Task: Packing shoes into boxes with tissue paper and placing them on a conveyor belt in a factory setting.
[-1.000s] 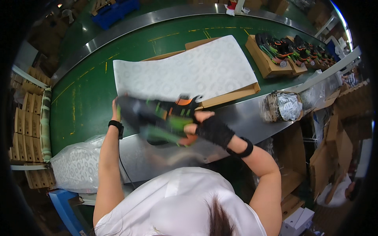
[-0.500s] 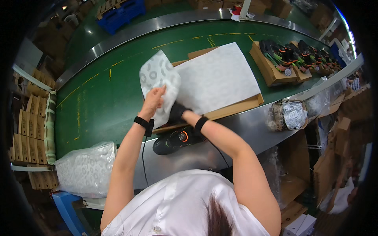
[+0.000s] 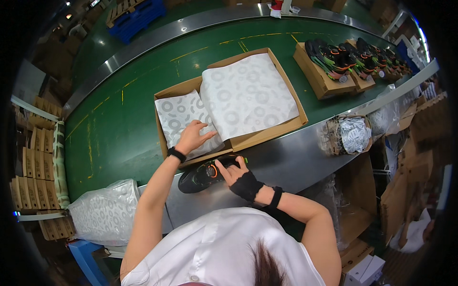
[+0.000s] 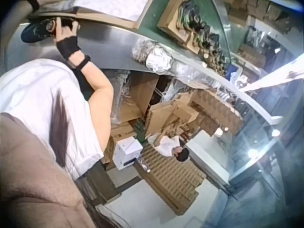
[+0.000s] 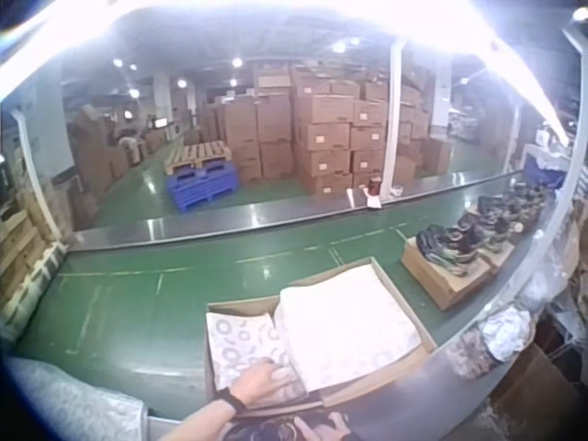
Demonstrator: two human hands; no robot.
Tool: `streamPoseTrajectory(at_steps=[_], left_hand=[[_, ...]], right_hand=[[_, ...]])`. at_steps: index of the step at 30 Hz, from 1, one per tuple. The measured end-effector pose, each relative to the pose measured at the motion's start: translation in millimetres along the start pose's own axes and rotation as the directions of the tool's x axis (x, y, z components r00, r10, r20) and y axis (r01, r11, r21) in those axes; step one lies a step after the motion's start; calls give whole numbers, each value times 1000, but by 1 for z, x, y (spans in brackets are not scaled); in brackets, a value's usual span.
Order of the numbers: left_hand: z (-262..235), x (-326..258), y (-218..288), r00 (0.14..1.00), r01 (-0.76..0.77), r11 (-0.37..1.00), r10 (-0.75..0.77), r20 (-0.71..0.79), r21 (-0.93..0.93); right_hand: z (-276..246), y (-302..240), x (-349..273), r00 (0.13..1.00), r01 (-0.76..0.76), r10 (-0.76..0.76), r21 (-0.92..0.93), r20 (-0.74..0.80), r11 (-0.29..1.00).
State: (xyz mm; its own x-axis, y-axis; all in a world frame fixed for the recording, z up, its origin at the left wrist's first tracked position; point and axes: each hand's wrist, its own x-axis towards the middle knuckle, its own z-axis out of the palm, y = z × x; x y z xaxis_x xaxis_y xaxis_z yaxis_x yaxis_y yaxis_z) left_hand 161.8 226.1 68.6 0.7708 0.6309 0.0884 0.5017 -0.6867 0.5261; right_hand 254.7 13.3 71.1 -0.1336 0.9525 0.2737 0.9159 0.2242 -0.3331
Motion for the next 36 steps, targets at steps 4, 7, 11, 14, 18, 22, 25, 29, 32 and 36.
streamPoseTrajectory(at_steps=[4,7,11,14,18,22,25,29,32,36], left_hand=[[-44,-56,22,974,110,953,-46,224,-284],[-65,-119,35,966,-73,992,96,241,-104],[-87,-128,71,977,74,997,-71,202,-9],[-97,-119,71,982,186,975,-180,59,-121],[-91,-100,32,872,440,505,-436,220,-743],[-62,-44,-17,800,376,208,-565,202,-903],[-33,0,-26,665,553,133,-664,341,-822],[15,23,-18,611,780,324,-579,540,-535],[17,31,-2,535,839,441,-559,633,-319],[-15,8,3,757,576,197,-494,427,-793]], right_hand=[[-26,4,25,993,-112,105,137,52,984],[-56,-2,45,998,-52,42,291,40,955],[-93,-18,73,978,163,-189,243,86,956],[-100,-15,96,884,355,-321,43,-340,934],[-118,-1,93,775,173,-64,114,-628,978],[-79,34,34,876,-474,375,689,304,548],[-29,64,-8,794,-607,321,644,516,466],[-6,72,-2,601,-596,495,764,628,-246],[6,81,22,414,-222,699,809,583,-544],[0,92,35,429,-436,903,878,11,196]])
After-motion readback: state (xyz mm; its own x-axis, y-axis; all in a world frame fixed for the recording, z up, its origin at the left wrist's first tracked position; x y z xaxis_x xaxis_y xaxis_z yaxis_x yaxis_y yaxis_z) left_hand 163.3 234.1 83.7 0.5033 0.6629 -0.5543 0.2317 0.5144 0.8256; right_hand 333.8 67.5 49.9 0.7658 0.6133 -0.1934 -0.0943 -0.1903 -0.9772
